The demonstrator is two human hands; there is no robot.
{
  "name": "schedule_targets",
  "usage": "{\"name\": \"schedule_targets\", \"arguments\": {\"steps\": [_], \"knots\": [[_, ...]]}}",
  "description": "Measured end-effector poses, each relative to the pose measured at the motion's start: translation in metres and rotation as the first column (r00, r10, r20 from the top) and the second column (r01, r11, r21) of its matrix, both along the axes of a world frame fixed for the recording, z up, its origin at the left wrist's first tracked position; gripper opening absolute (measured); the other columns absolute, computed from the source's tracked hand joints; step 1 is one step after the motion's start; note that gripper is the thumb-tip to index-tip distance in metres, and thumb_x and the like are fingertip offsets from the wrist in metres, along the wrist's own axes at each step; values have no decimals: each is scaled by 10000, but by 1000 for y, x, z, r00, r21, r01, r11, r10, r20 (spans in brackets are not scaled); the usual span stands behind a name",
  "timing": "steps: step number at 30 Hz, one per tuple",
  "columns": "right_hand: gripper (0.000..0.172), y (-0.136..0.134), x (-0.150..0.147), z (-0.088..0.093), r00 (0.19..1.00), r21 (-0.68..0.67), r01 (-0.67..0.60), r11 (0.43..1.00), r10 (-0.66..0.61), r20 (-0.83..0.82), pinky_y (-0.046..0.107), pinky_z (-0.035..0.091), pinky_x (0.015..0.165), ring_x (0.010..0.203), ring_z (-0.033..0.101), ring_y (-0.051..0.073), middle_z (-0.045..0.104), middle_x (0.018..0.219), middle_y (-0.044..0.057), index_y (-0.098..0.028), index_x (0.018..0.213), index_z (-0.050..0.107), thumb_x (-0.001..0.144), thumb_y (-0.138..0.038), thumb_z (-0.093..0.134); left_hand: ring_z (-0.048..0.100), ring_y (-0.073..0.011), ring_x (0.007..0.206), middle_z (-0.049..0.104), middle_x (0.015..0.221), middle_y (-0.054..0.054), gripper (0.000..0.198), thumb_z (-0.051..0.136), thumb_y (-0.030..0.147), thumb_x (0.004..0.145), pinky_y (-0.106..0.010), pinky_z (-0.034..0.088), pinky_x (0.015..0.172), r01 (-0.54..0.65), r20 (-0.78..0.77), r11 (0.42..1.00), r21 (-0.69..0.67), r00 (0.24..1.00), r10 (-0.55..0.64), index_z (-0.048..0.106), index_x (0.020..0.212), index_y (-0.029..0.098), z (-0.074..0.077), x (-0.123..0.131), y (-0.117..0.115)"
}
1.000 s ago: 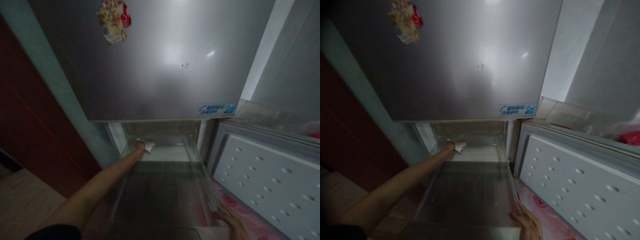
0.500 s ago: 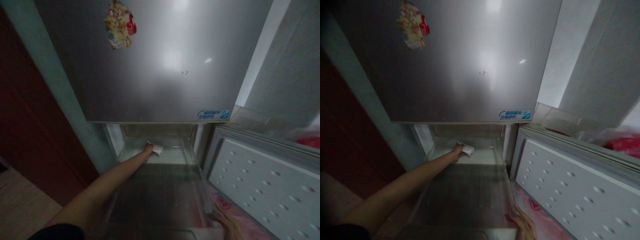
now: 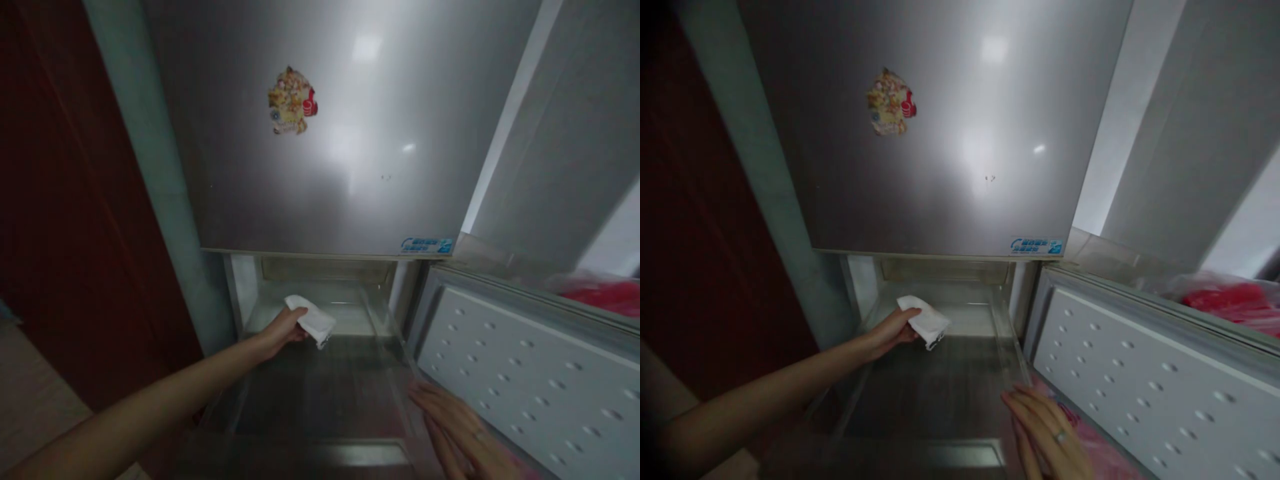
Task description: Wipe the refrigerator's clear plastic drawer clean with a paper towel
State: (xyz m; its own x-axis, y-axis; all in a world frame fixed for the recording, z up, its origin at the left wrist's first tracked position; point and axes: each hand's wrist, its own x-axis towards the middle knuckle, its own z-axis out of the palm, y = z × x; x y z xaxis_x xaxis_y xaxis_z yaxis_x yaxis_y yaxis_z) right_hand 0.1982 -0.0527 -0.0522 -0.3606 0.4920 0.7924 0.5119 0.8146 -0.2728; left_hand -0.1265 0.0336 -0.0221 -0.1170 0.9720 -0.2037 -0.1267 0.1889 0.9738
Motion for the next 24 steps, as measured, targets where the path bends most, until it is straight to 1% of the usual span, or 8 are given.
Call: {"name": "schedule_targets", "arguments": {"steps": [2, 5, 7, 9, 11, 13, 18, 24], "knots": [[305, -2, -25, 28, 987, -82, -91, 992, 101, 122, 268, 552, 817, 949, 670, 178, 699, 1058, 34, -266, 1164, 643, 880, -236, 536, 620, -137, 559, 666, 701, -48, 136, 455, 190, 878, -208, 421, 473, 57, 95, 998, 21, 994, -59, 583, 897, 149, 11, 7, -14], [244, 4, -64, 49, 965, -372, -121, 920, 197, 173, 309, 566, 753, 862, 684, 196, 717, 953, 38, -246, 1082, 677, 879, -307, 556, 682, -186, 667, 711, 827, -94, 150, 495, 173, 860, -251, 499, 542, 109, 211, 991, 82, 970, -124, 590, 972, 140, 24, 14, -33], [328, 14, -84, 50, 956, -609, -215, 763, 292, 29, 315, 561, 745, 843, 680, 191, 710, 946, 54, -207, 1134, 636, 853, -370, 592, 697, -206, 724, 721, 871, -109, 153, 538, 177, 846, -279, 535, 607, 125, 252, 984, 125, 956, -153, 604, 977, 134, 28, 16, -45], [433, 24, -100, 47, 907, -755, -384, 532, 372, -200, 289, 559, 667, 792, 672, 174, 688, 951, 64, -185, 1163, 586, 814, -439, 619, 701, -215, 745, 727, 859, -118, 159, 560, 177, 839, -299, 549, 663, 127, 260, 982, 141, 952, -160, 614, 977, 122, 29, 15, -54], [506, 29, -113, 45, 836, -791, -522, 319, 374, -401, 247, 534, 557, 736, 655, 154, 652, 938, 59, -180, 1146, 549, 773, -512, 633, 702, -219, 748, 728, 851, -119, 179, 579, 186, 831, -322, 554, 710, 124, 243, 980, 156, 957, -160, 620, 988, 111, 28, 12, -62], [563, 30, -127, 46, 797, -781, -588, 212, 320, -512, 207, 493, 485, 687, 629, 132, 613, 898, 40, -178, 1106, 529, 729, -579, 647, 697, -218, 792, 725, 913, -111, 237, 617, 221, 814, -340, 551, 759, 119, 211, 972, 201, 964, -161, 615, 1028, 117, 27, 8, -70], [601, 26, -160, 53, 792, -768, -607, 204, 230, -565, 175, 410, 436, 546, 546, 82, 549, 714, -15, -155, 911, 534, 649, -683, 652, 660, -188, 853, 691, 1030, -94, 363, 673, 352, 777, -329, 531, 790, 111, 140, 953, 282, 978, -155, 592, 1055, 133, 28, 4, -87], [479, 33, -174, 49, 763, -735, -645, 207, 212, -610, 198, 363, 448, 451, 458, 67, 500, 534, -26, -137, 694, 530, 774, -604, 594, 603, -137, 638, 652, 786, -38, 412, 689, 457, 727, -252, 474, 553, 54, 82, 965, 256, 994, -78, 582, 947, 125, 36, -3, -99]]}}
